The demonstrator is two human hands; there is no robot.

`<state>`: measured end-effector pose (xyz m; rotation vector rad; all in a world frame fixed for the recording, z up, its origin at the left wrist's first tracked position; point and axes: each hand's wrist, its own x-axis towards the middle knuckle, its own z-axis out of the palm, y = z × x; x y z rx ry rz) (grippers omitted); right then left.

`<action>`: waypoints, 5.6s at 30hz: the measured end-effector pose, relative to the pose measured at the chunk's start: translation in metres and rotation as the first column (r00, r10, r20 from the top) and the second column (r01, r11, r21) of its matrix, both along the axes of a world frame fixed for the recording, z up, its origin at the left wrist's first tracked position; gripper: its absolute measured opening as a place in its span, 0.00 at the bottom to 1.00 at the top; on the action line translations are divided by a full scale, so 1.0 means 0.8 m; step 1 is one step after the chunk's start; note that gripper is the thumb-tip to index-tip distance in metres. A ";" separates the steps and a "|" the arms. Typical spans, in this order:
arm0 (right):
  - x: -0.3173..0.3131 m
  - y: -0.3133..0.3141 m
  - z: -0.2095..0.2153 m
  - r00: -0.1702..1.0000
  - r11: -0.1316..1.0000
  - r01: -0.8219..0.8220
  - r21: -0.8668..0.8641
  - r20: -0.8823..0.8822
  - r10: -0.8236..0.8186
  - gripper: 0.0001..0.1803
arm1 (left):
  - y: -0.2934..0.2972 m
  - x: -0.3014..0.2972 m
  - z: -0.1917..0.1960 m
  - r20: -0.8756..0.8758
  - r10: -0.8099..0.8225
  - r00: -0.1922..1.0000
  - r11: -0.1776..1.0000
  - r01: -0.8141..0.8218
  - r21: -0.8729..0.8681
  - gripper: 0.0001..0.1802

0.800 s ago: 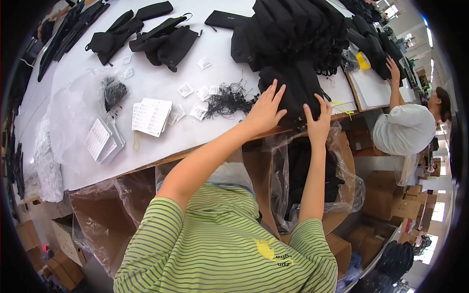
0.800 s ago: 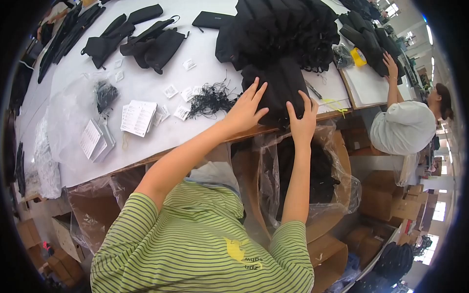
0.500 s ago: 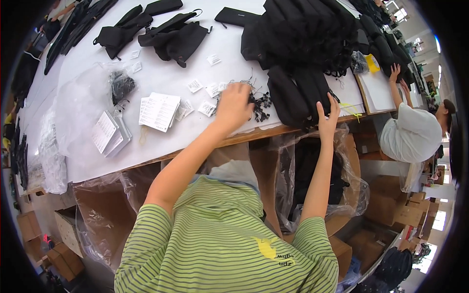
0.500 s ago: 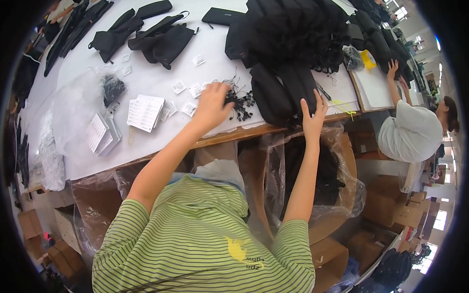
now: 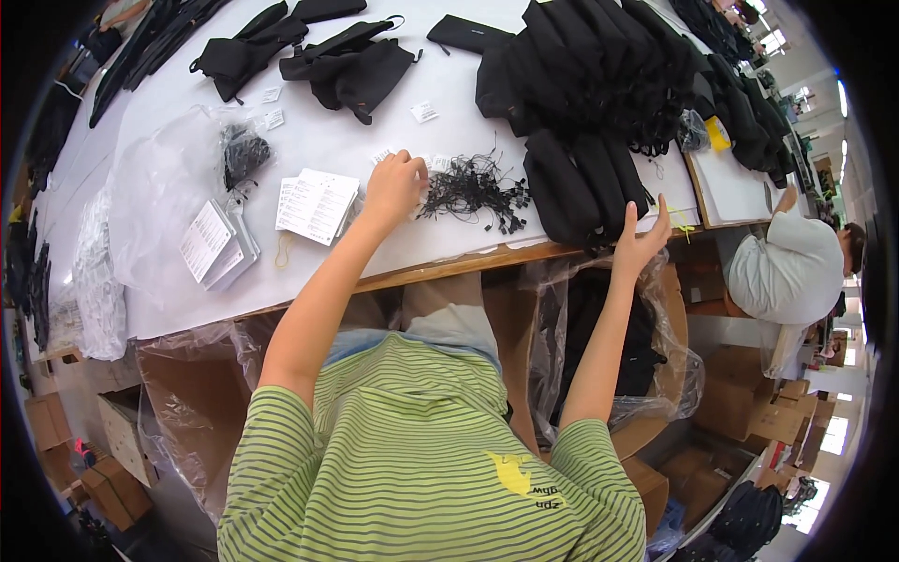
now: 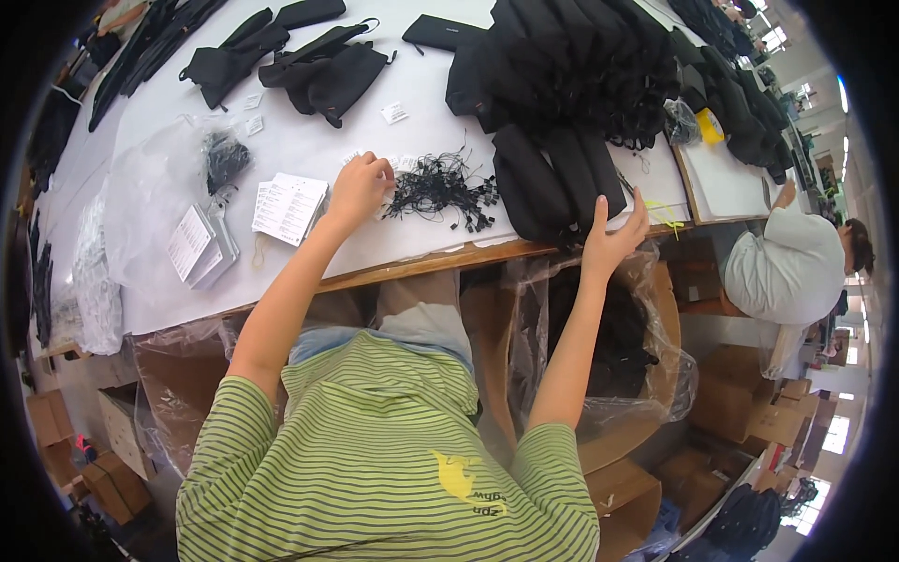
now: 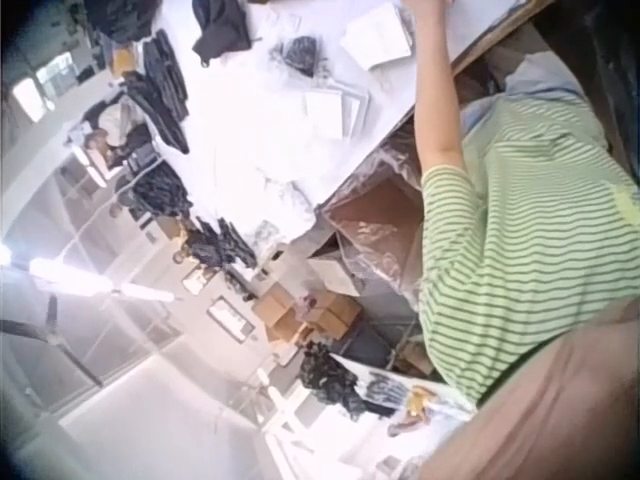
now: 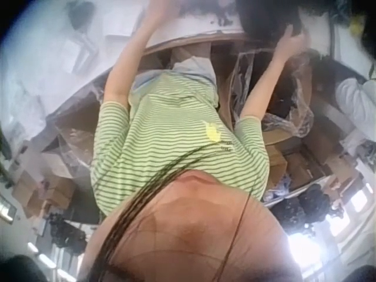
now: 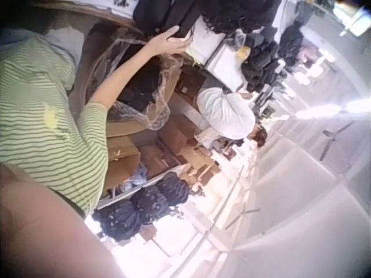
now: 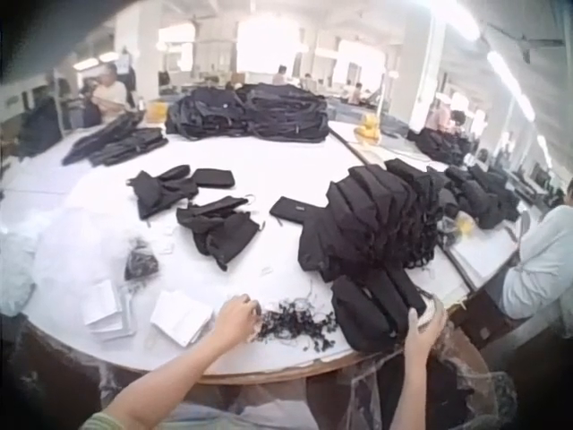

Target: Checking the quality of small black pouches and attaching tags or labels before sorting them into containers.

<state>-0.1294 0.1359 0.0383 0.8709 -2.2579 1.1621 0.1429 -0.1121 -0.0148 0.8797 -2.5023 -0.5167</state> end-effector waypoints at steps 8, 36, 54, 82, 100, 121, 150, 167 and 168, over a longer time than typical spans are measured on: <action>0.088 -0.021 0.033 0.986 0.974 -0.168 -0.154 -0.028 0.166 0.24 | 0.002 -0.004 -0.001 -0.116 -0.111 0.987 0.994 0.112 0.006 0.06; 0.248 -0.149 0.051 0.300 0.428 -0.903 -0.038 0.658 0.691 0.06 | 0.031 0.117 0.112 -0.325 0.010 0.946 0.737 0.213 0.642 0.11; 0.152 -0.233 0.079 0.506 0.742 -0.561 -0.367 0.558 0.658 0.10 | 0.001 0.197 0.043 -0.022 0.370 0.929 0.872 -0.355 -0.338 0.27; 0.287 -0.110 0.093 0.511 0.696 -0.681 -0.229 0.532 0.675 0.06 | 0.132 0.124 0.115 -0.564 0.421 0.710 0.692 0.151 0.706 0.06; 0.279 -0.098 0.081 0.227 0.512 -0.818 -0.264 0.669 0.708 0.06 | 0.117 0.138 0.119 -0.533 0.262 0.804 0.352 0.435 0.829 0.09; 0.269 -0.111 0.006 0.024 0.613 0.226 -0.757 0.633 0.774 0.10 | 0.141 0.076 0.088 -0.439 0.246 0.864 0.355 0.341 0.871 0.15; 0.275 -0.072 0.038 0.026 0.616 -0.615 -0.492 0.769 0.639 0.06 | 0.131 0.121 0.123 -0.469 0.389 0.793 0.483 0.258 0.837 0.08; 0.264 -0.064 0.037 -0.141 0.549 -0.638 -0.540 0.783 0.606 0.07 | 0.087 0.105 0.119 -0.471 0.237 0.850 0.423 0.346 0.837 0.07; 0.264 -0.065 0.039 -0.135 0.592 -0.589 -0.550 0.789 0.599 0.07 | 0.070 0.098 0.113 -0.490 0.204 0.848 0.457 0.360 0.814 0.08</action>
